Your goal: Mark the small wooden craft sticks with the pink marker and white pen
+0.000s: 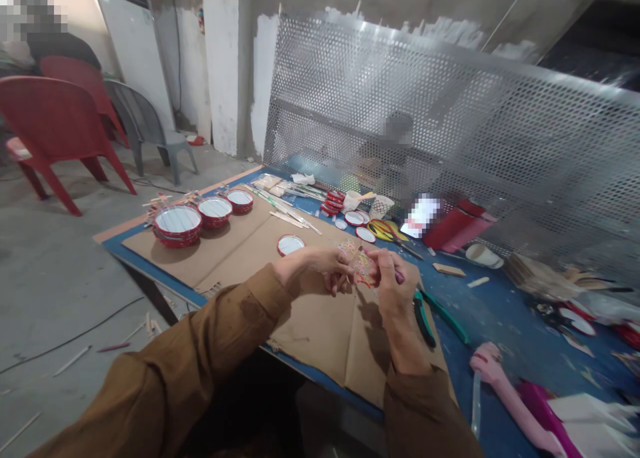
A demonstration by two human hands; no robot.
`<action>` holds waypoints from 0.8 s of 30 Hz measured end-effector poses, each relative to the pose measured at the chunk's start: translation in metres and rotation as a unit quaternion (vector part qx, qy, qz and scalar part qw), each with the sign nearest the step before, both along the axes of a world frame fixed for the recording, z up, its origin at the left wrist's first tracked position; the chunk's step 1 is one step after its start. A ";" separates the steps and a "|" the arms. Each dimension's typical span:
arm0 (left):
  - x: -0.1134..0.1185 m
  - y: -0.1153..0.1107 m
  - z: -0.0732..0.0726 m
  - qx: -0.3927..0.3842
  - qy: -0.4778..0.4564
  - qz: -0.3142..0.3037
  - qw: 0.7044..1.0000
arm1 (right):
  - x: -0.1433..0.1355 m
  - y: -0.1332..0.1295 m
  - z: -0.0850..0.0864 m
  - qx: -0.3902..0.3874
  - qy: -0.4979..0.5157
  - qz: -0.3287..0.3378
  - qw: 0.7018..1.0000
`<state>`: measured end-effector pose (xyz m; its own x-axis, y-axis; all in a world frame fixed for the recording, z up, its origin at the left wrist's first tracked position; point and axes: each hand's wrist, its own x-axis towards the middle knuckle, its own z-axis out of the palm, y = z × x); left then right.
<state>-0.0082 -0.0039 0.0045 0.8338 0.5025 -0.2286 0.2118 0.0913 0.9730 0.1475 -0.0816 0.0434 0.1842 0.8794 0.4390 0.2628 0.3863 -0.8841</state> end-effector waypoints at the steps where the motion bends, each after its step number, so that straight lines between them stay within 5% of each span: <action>1: 0.000 0.000 0.000 0.000 0.000 0.000 1.000 | 0.001 0.000 -0.001 0.002 -0.003 0.000 1.000; 24: 0.000 0.002 -0.002 0.007 0.000 -0.007 1.000 | -0.002 0.000 0.000 -0.011 0.016 0.039 0.999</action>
<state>-0.0078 -0.0015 0.0022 0.8407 0.4945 -0.2206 0.2121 0.0742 0.9744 0.1459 -0.0817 0.0431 0.1293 0.9011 0.4138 0.2044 0.3842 -0.9004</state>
